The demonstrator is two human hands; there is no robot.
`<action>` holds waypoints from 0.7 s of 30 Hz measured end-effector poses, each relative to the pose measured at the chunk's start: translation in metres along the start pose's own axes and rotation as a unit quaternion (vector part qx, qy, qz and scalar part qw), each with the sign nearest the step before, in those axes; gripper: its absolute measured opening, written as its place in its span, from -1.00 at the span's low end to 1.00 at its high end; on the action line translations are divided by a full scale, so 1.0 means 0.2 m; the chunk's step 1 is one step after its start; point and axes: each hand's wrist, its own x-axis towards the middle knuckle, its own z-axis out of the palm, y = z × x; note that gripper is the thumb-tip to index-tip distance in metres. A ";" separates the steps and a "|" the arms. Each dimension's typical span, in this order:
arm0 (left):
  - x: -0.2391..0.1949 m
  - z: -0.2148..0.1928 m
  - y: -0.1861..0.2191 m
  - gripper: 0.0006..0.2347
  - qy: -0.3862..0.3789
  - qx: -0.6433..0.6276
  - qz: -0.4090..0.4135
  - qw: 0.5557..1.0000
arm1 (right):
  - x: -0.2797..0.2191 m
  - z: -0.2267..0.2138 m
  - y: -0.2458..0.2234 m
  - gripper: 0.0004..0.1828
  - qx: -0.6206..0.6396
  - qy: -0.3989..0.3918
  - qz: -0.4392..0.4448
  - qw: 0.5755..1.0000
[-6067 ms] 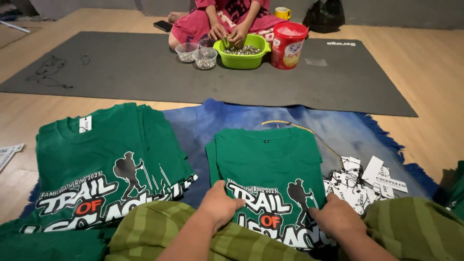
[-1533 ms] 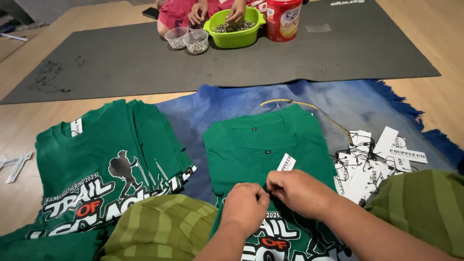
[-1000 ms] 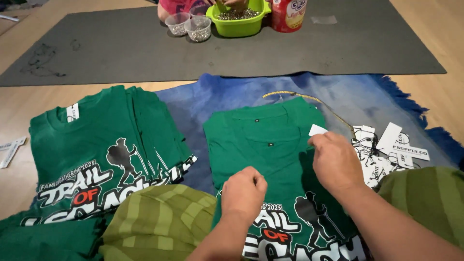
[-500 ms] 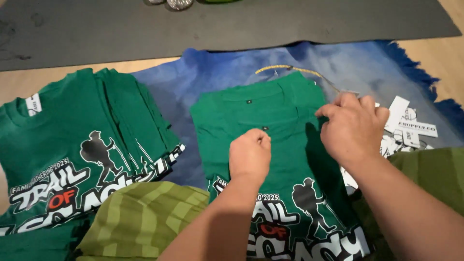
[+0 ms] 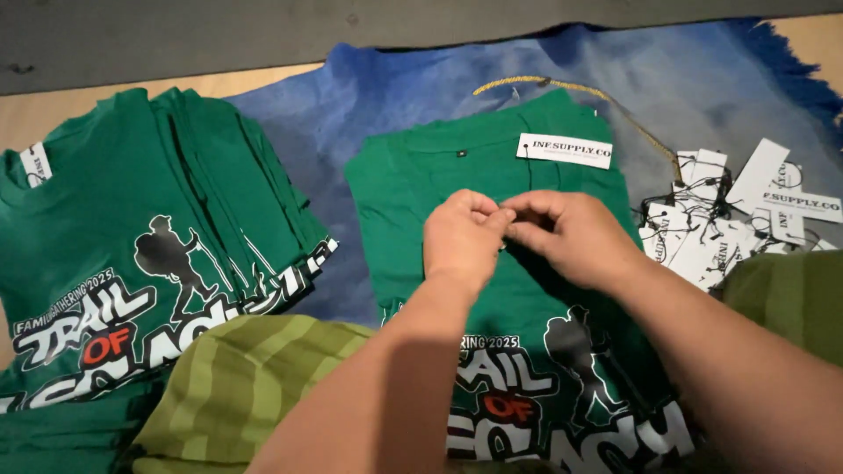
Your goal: The person attaches white tags to a stack of green t-shirts using a small metal fastener. They pick up a tag, thread it through the shirt's neckline, and secure it with the fastener before moving the shirt to a completed pile.
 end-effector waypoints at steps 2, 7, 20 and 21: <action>-0.01 0.00 -0.02 -0.80 -0.017 -0.049 -0.001 0.999 | 0.01 0.01 0.05 -0.79 -0.001 0.010 0.015 1.000; -0.02 -0.06 0.05 -0.85 -0.039 -0.021 -0.018 0.999 | 0.06 0.03 0.07 -0.88 0.012 0.019 0.082 0.996; 0.06 -0.06 -0.01 -0.83 0.025 0.136 0.057 0.989 | 0.09 0.13 0.12 -0.87 -0.089 0.104 0.059 0.989; 0.06 -0.07 0.00 -0.84 0.025 0.129 0.048 0.990 | 0.09 0.13 0.12 -0.86 -0.097 0.108 0.053 0.988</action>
